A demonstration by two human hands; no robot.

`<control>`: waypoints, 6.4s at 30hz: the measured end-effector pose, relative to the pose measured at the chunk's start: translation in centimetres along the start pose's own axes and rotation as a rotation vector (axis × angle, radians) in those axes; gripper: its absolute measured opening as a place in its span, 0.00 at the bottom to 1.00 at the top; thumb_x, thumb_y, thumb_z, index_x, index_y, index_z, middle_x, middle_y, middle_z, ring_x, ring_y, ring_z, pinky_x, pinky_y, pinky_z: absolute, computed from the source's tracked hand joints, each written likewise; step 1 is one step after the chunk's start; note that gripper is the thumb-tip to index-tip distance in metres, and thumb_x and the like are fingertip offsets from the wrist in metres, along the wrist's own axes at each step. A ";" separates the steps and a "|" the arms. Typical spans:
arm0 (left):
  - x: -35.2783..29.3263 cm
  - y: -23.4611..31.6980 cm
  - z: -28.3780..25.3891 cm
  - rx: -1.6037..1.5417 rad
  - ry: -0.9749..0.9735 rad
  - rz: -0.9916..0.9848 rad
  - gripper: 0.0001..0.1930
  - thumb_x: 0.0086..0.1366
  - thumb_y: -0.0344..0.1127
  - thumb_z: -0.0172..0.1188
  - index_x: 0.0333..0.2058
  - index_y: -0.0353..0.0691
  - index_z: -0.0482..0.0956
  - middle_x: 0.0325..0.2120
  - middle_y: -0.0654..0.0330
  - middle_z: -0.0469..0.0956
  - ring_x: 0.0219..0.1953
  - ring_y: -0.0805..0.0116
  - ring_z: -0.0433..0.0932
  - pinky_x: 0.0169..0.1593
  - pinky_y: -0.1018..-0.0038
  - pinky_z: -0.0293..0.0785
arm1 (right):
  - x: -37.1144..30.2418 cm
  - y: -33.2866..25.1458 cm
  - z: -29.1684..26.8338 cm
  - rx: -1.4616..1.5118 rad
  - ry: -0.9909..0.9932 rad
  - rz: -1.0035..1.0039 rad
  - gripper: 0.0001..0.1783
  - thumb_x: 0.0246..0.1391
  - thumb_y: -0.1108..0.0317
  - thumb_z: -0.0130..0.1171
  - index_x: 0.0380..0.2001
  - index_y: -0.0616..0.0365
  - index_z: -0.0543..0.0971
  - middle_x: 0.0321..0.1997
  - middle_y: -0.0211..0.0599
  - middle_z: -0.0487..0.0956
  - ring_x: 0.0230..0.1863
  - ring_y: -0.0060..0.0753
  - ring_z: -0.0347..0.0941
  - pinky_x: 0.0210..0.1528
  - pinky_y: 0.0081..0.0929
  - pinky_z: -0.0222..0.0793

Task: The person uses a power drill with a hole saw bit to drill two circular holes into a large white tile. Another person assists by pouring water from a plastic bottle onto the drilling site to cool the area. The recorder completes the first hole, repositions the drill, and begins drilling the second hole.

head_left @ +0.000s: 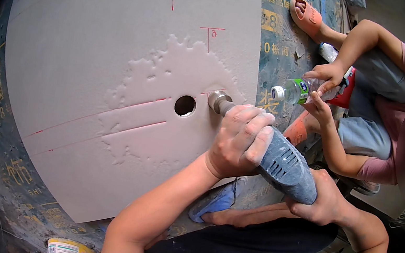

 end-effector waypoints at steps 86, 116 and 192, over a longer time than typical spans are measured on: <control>1.1 -0.5 1.3 0.019 0.020 -0.015 0.27 0.58 0.35 0.66 0.55 0.37 0.68 0.48 0.44 0.80 0.47 0.44 0.81 0.53 0.46 0.76 | 0.8 1.7 -2.1 0.212 -0.012 -0.023 0.17 0.46 0.70 0.68 0.40 0.67 0.81 0.31 0.34 0.82 0.34 0.26 0.77 0.43 0.31 0.76; 0.0 -0.5 0.2 -0.008 0.046 -0.024 0.24 0.61 0.32 0.66 0.54 0.38 0.67 0.51 0.45 0.81 0.49 0.45 0.82 0.56 0.45 0.77 | 0.4 0.0 -0.8 -0.005 0.019 -0.005 0.16 0.43 0.64 0.69 0.34 0.61 0.81 0.32 0.41 0.85 0.36 0.44 0.85 0.46 0.37 0.78; 0.9 -1.1 0.5 0.028 0.080 -0.031 0.34 0.57 0.39 0.72 0.57 0.35 0.66 0.51 0.41 0.79 0.48 0.42 0.81 0.52 0.46 0.77 | 0.9 -1.4 -2.5 0.051 -0.010 -0.013 0.20 0.47 0.67 0.68 0.42 0.70 0.81 0.32 0.49 0.84 0.34 0.41 0.83 0.45 0.37 0.77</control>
Point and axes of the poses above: each hand's wrist, its own x-axis towards the middle knuckle, its own z-axis out of the palm, y = z × x, the point moved 8 cm from there along x, towards the middle knuckle
